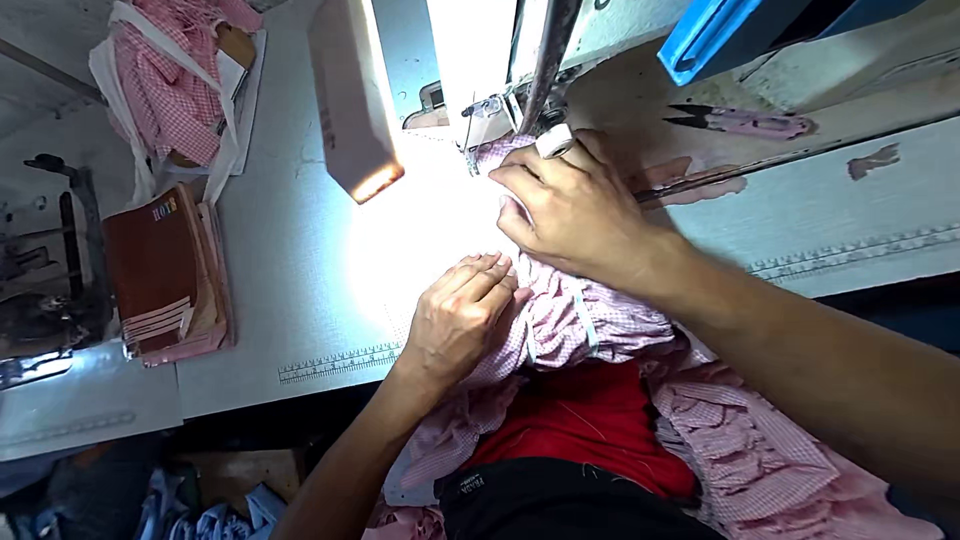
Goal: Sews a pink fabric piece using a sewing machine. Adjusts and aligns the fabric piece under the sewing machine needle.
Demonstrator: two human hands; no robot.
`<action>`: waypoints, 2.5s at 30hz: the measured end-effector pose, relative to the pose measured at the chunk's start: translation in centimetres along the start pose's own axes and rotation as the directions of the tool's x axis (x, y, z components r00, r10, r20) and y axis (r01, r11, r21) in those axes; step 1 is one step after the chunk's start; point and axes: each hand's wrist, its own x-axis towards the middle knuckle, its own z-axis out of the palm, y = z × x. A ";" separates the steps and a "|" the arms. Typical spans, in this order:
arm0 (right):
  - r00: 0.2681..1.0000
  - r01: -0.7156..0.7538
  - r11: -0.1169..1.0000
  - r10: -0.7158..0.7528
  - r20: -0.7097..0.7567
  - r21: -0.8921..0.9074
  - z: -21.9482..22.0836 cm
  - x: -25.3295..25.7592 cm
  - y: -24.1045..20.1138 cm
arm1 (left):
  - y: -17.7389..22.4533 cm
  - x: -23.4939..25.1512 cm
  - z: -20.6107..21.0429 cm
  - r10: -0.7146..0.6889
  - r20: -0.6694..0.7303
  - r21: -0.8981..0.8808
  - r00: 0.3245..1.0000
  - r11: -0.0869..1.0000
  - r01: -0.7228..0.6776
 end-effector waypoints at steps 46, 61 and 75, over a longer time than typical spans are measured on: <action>0.987 -0.126 0.975 0.142 -0.078 0.181 0.3 -5.2 -3.8 | -0.8 -0.4 -0.6 -0.141 0.037 -0.112 0.989 0.983 0.144; 1.000 -0.014 0.989 0.010 0.022 0.145 -0.9 -5.0 -3.1 | -9.9 1.9 -5.0 0.065 0.029 0.200 0.997 0.977 -0.069; 0.998 -0.027 0.991 0.034 -0.051 0.131 0.3 -2.3 0.6 | 4.3 -3.4 1.6 -0.074 -0.122 0.036 0.990 0.996 0.078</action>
